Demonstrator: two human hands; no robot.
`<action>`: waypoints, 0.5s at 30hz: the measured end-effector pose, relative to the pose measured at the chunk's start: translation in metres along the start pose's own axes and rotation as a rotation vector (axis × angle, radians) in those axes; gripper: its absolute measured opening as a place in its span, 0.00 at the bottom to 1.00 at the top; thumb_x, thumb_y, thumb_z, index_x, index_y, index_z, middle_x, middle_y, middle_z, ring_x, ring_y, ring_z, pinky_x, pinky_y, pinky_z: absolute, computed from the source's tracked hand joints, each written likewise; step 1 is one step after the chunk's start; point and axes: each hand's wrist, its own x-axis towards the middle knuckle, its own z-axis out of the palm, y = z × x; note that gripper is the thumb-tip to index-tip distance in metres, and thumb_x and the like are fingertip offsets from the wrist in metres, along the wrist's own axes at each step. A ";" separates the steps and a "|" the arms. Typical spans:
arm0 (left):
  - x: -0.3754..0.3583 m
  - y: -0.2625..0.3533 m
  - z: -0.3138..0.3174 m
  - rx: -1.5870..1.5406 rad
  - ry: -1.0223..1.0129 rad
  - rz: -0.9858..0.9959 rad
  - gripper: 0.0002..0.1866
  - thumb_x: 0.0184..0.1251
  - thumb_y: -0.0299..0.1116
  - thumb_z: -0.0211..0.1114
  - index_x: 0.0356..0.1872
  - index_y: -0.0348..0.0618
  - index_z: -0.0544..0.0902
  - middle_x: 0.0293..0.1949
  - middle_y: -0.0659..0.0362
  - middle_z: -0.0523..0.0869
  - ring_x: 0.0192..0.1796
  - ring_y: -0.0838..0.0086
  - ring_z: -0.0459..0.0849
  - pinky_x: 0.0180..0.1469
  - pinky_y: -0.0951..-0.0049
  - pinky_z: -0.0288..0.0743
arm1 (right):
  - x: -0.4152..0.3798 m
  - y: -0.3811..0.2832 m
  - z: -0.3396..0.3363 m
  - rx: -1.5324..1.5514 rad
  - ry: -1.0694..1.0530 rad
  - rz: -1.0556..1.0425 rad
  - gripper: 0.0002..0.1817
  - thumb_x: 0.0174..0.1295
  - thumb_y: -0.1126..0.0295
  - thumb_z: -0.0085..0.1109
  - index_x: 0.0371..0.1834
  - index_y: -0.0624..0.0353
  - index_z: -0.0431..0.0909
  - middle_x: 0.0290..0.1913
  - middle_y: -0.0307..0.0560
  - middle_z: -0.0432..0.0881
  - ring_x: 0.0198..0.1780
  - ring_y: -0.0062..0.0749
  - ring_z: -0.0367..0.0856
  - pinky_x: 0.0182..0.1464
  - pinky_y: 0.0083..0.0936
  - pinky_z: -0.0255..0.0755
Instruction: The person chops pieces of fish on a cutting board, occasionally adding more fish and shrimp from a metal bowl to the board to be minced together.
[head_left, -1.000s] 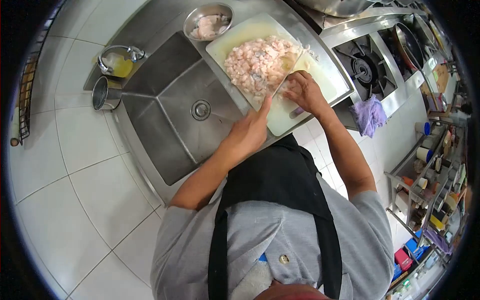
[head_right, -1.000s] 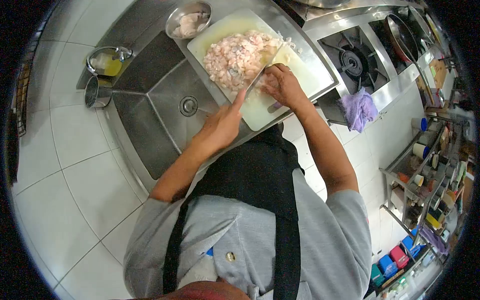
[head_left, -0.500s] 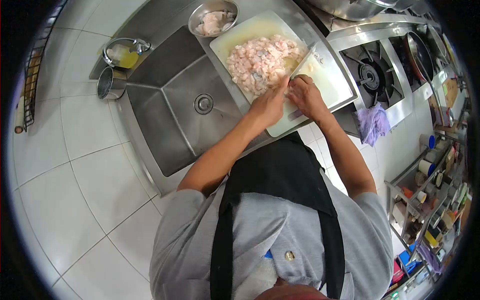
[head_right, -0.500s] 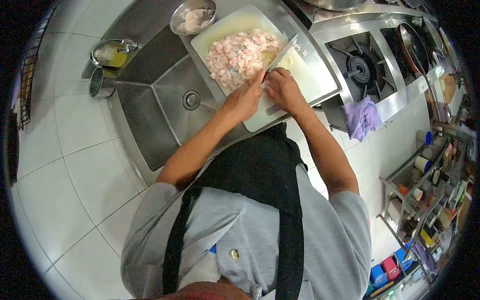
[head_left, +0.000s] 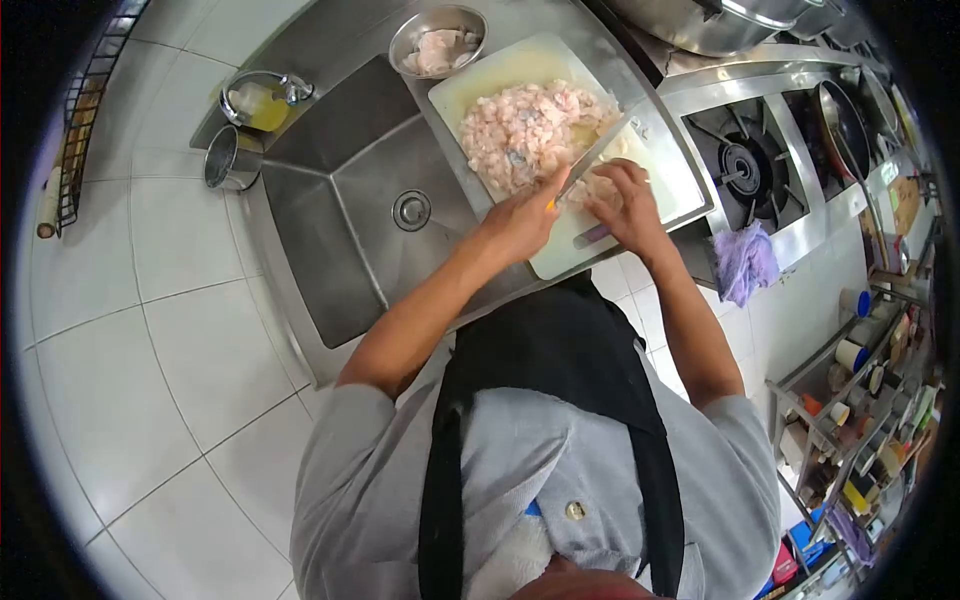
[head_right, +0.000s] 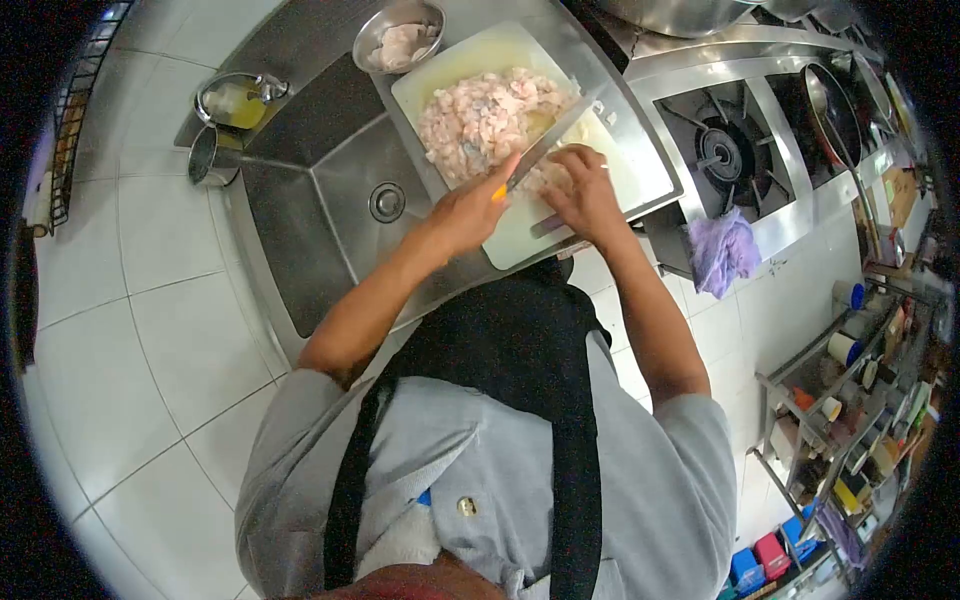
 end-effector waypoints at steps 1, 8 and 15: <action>-0.016 0.005 -0.003 0.009 0.007 -0.032 0.38 0.76 0.33 0.57 0.82 0.53 0.49 0.64 0.35 0.77 0.62 0.41 0.79 0.62 0.52 0.74 | -0.007 -0.004 -0.003 -0.045 0.034 0.015 0.17 0.59 0.75 0.65 0.53 0.61 0.79 0.52 0.56 0.79 0.57 0.56 0.77 0.58 0.42 0.74; 0.019 0.000 0.026 0.044 0.048 0.040 0.37 0.75 0.32 0.55 0.82 0.53 0.50 0.57 0.32 0.80 0.57 0.39 0.81 0.59 0.50 0.75 | -0.006 0.012 0.014 0.159 -0.131 0.164 0.16 0.60 0.75 0.64 0.53 0.61 0.79 0.50 0.56 0.80 0.52 0.55 0.81 0.54 0.41 0.77; -0.038 0.031 -0.006 0.158 -0.086 -0.100 0.38 0.75 0.31 0.57 0.82 0.58 0.51 0.48 0.35 0.82 0.50 0.38 0.82 0.54 0.47 0.76 | -0.012 0.005 -0.002 0.213 -0.123 0.213 0.12 0.61 0.77 0.62 0.49 0.62 0.80 0.47 0.55 0.79 0.46 0.51 0.83 0.50 0.38 0.78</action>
